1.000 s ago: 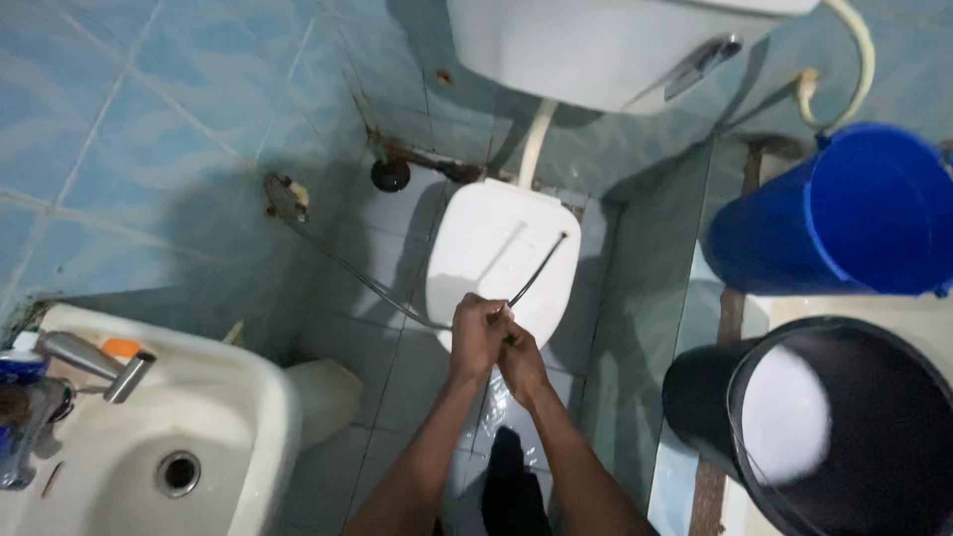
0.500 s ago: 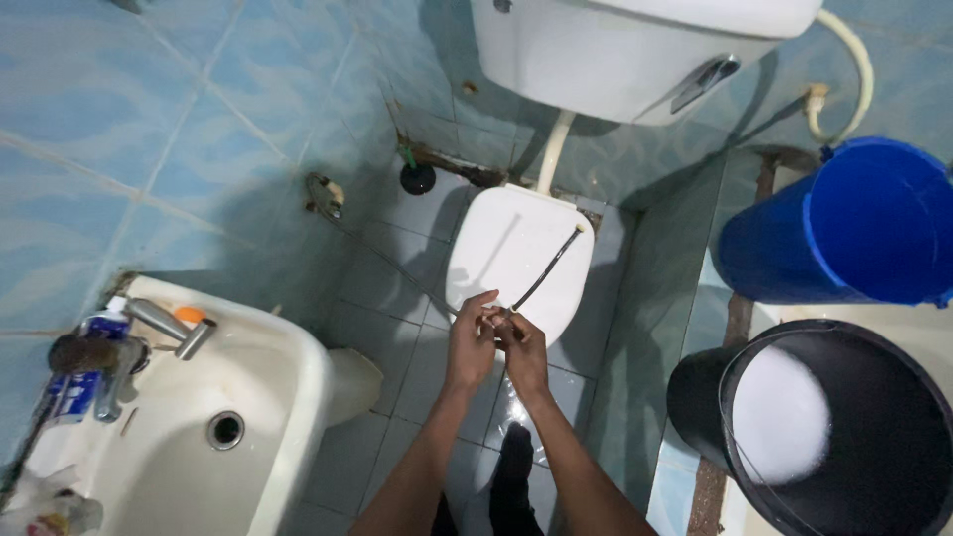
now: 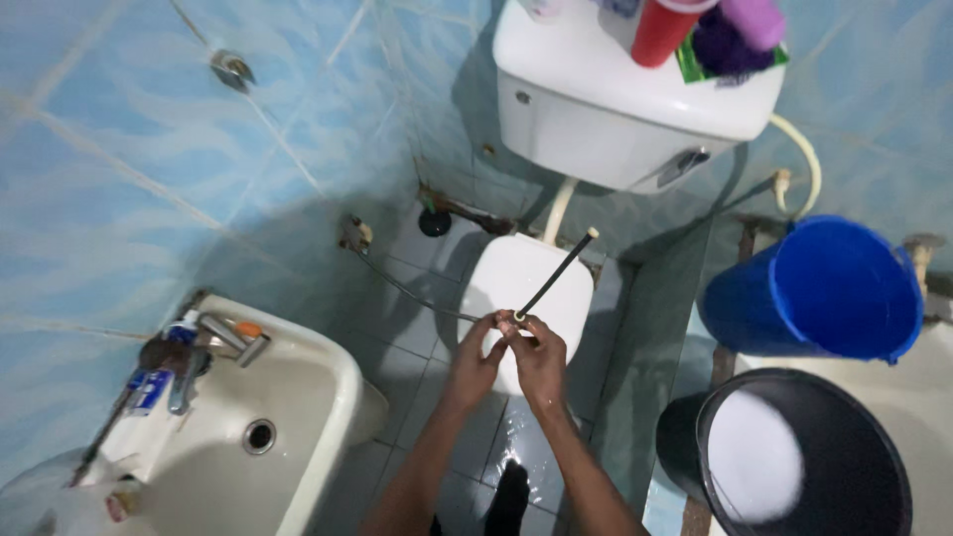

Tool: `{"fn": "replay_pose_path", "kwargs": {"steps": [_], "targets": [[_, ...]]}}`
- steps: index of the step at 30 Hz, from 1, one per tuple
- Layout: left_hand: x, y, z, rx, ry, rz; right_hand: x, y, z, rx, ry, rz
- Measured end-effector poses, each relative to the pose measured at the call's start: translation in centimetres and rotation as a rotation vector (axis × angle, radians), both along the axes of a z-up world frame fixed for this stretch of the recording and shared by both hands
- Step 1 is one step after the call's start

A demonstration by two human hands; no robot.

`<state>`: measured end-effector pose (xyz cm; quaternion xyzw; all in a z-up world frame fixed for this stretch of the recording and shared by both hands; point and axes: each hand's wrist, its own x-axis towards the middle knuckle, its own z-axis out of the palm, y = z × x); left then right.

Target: The person disconnects a flexible metal hose from the wall valve and the toilet tank by hand, then uses a mop to clean the bathroom floor.

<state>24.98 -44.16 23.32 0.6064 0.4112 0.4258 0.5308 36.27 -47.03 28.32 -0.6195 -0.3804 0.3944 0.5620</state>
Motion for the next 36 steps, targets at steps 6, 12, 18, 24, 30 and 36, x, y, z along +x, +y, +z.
{"fn": "replay_pose_path", "kwargs": {"steps": [6,12,18,24,30,36], "targets": [[-1.5,-2.1,4.8,-0.137,0.096,0.030,-2.0,-0.2,7.5,0.045,-0.081,0.069],[-6.4,-6.6,7.4,-0.350,0.102,0.061,-5.8,-1.7,15.4,-0.182,0.043,0.210],[-10.9,-10.6,10.2,-0.331,-0.243,0.204,-10.8,-4.7,17.9,-0.299,-0.044,0.383],[-18.3,-12.2,13.7,-0.290,-0.246,0.240,-15.2,-7.4,15.8,-0.169,-0.064,0.541],[-26.0,-12.0,16.3,-0.386,-0.273,0.198,-17.7,-8.7,14.6,-0.203,-0.327,0.574],[-33.3,-12.2,13.6,-0.417,-0.220,0.230,-19.6,-8.6,11.9,-0.280,-0.677,0.620]]}}
